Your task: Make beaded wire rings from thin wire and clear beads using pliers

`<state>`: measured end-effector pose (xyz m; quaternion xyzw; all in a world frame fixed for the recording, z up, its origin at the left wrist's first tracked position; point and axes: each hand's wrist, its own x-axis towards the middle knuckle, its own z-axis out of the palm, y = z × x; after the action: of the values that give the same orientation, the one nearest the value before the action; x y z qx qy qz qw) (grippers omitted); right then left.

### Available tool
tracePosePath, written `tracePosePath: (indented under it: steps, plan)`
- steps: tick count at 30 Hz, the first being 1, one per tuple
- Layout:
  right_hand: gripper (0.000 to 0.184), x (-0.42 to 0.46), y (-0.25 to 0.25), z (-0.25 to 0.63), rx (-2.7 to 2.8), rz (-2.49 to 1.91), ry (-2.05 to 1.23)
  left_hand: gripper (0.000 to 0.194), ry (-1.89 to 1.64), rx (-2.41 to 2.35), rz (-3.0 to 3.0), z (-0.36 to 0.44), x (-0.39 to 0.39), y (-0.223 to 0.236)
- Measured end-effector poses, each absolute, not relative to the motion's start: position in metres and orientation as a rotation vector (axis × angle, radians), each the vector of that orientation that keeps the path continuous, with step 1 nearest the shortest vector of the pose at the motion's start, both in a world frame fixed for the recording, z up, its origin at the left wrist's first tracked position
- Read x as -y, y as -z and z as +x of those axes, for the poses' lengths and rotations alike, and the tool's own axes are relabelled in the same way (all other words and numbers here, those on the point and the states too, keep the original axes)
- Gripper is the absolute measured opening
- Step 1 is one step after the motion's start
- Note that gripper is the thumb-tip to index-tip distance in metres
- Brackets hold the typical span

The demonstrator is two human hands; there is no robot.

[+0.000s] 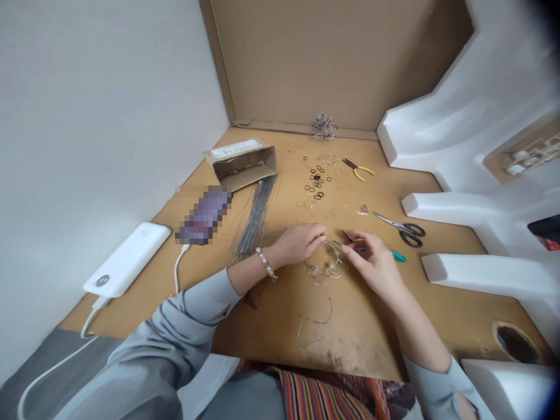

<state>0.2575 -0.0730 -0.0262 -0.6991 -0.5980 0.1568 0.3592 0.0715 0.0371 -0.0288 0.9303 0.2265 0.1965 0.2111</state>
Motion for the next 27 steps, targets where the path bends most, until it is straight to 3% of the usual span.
tracePosePath:
  steps: [3,8,18,27]
  plan:
    - [0.049,0.09,0.021,0.283,1.866,-2.07,-0.015,0.021,-0.573,-0.595,2.592,0.071,-0.038,0.029]
    - [0.066,0.105,0.018,0.296,2.14,-2.332,0.096,0.022,-0.576,-0.546,2.555,0.071,-0.04,0.029]
    - [0.021,0.113,0.004,0.307,2.154,-2.446,0.342,0.022,-0.706,-0.444,2.48,0.067,-0.036,0.017]
    - [0.027,0.119,-0.059,0.318,2.428,-1.917,0.454,0.027,-0.617,-0.368,2.655,0.068,-0.033,0.011]
